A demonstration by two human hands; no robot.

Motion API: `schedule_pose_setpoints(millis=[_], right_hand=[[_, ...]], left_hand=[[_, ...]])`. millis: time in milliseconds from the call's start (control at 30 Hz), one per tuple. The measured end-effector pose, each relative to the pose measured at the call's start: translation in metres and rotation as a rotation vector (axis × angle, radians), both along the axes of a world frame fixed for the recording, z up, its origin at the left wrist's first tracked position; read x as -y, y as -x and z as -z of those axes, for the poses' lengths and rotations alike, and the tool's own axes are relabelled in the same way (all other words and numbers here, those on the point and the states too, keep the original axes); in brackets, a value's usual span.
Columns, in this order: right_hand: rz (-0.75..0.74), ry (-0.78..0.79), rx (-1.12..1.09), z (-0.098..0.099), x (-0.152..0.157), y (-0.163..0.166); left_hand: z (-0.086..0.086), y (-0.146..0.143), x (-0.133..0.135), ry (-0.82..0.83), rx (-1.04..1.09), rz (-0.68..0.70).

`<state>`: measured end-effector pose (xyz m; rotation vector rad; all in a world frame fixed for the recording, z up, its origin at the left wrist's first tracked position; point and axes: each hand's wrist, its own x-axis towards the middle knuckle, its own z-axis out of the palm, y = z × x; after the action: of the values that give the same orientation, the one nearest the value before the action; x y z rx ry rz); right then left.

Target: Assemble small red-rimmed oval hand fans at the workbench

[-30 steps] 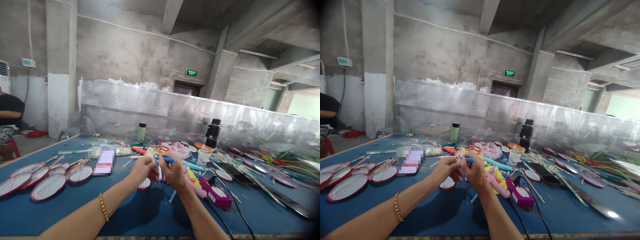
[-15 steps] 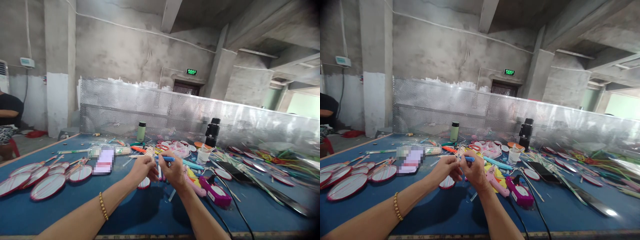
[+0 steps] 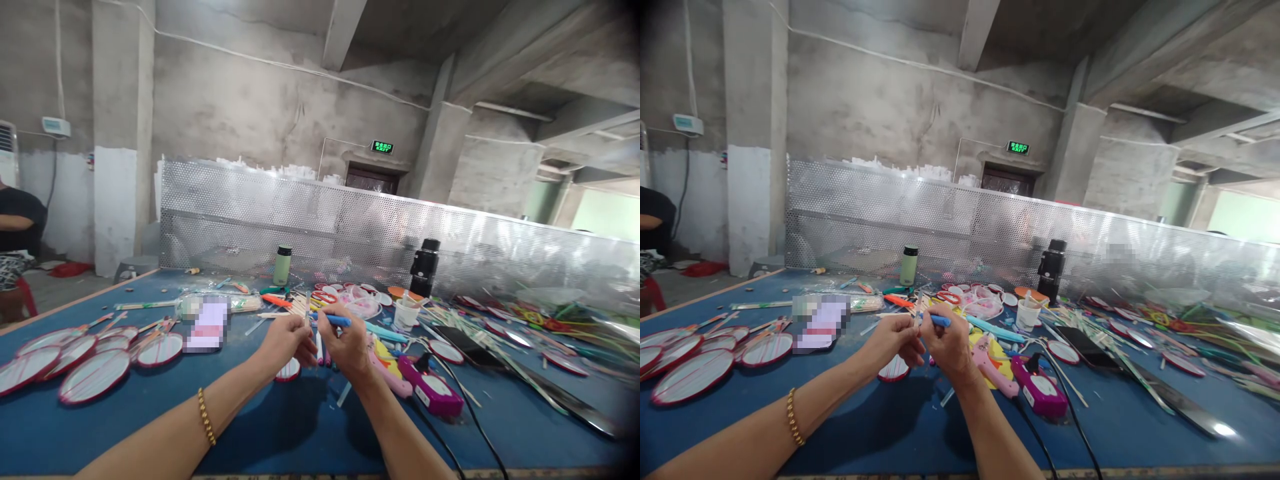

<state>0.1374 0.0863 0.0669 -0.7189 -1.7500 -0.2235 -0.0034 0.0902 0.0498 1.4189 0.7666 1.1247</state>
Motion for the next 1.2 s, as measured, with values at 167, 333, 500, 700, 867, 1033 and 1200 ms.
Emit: schedule_pose_setpoints(millis=[167, 333, 500, 700, 867, 1033, 1200], right_hand=[[0.007, 0.026, 0.008, 0.0021, -0.0009, -0.0006], [0.000, 0.027, -0.003, 0.0025, -0.0023, -0.0012], [-0.004, 0.025, 0.008, 0.0016, -0.0019, -0.0017], [-0.015, 0.023, -0.002, 0.0018, -0.0001, -0.0010], [-0.003, 0.026, 0.014, 0.0010, 0.0000, -0.0006], [-0.015, 0.020, 0.001, 0.0014, 0.0005, -0.0001], [-0.006, 0.026, 0.007, 0.0025, 0.0005, 0.0003]], left_hand=[[-0.0013, 0.0001, 0.0007, -0.003, -0.010, -0.011], [-0.0009, 0.0001, 0.0005, -0.004, -0.006, 0.001], [0.0002, 0.0005, 0.0000, -0.009, -0.002, -0.002], [0.0007, 0.0007, -0.0018, -0.006, 0.006, 0.005], [0.0007, 0.0009, -0.0006, -0.007, -0.002, 0.000], [0.0000, 0.0004, -0.0003, -0.005, 0.004, -0.004], [-0.0010, 0.0007, 0.0000, -0.003, 0.008, 0.006]])
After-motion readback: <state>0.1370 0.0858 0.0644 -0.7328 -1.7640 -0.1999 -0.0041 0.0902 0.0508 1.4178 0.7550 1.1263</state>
